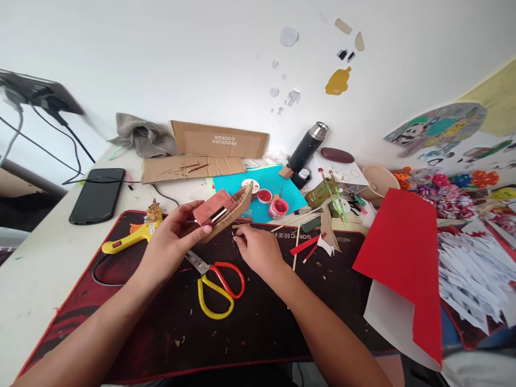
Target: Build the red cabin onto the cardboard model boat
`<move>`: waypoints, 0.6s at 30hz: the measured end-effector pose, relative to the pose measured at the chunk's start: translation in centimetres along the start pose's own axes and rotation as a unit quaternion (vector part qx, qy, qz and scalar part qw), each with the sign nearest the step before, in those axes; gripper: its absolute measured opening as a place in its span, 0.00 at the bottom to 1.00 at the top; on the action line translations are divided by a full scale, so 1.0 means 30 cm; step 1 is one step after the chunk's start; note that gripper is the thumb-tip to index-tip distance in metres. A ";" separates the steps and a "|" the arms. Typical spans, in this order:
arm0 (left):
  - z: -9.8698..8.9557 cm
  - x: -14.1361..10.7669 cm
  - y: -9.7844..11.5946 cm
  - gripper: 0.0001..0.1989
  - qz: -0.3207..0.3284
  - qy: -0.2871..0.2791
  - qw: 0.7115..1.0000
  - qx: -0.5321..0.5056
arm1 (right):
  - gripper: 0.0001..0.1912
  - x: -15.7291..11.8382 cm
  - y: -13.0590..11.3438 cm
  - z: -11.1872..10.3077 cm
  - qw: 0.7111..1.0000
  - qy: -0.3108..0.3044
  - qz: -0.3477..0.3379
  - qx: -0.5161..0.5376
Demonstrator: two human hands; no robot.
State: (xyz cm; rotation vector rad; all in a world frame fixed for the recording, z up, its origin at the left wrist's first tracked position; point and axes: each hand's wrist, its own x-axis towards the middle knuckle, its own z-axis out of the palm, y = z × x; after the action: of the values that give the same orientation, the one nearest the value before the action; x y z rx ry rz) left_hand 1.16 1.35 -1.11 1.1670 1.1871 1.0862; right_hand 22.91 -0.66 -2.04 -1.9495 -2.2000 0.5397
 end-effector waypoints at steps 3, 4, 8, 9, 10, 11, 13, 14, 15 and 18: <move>-0.006 -0.002 -0.001 0.38 -0.006 -0.003 1.000 -0.016 | 0.07 0.007 -0.004 0.005 1.000 -0.015 0.003 -0.019; -0.008 -0.003 0.000 0.38 -0.009 -0.004 1.000 -0.019 | 0.07 0.009 -0.003 0.006 1.000 -0.017 0.006 -0.025; -0.010 -0.005 0.006 0.37 -0.021 -0.010 0.999 -0.041 | 0.07 0.010 0.004 0.006 0.999 -0.016 0.014 -0.035; -0.010 -0.006 0.005 0.37 -0.025 -0.013 0.999 -0.046 | 0.07 0.010 0.005 0.005 0.999 -0.016 0.014 -0.035; -0.009 -0.006 0.005 0.37 -0.029 -0.017 0.998 -0.050 | 0.07 0.010 0.005 0.004 0.999 -0.017 0.014 -0.035; -0.009 -0.005 0.004 0.37 -0.033 -0.021 0.998 -0.052 | 0.07 0.010 0.004 0.003 0.999 -0.018 0.014 -0.037; -0.007 -0.004 0.003 0.36 -0.038 -0.025 0.997 -0.054 | 0.07 0.012 0.002 0.002 0.999 -0.021 0.015 -0.042; -0.006 -0.004 0.002 0.36 -0.038 -0.025 0.998 -0.053 | 0.07 0.013 0.000 0.002 0.999 -0.021 0.017 -0.044; -0.005 -0.003 0.002 0.36 -0.035 -0.025 0.998 -0.051 | 0.07 0.014 0.000 0.004 0.999 -0.021 0.018 -0.045; -0.004 0.001 -0.001 0.35 -0.033 -0.025 0.998 -0.043 | 0.07 0.014 0.005 0.011 0.999 -0.015 0.018 -0.038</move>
State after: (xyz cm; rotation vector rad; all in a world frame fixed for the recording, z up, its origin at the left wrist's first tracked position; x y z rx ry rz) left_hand 1.06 1.40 -1.14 1.0755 1.1216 1.0438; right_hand 22.87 -0.28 -2.44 -2.0353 -2.2380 0.5017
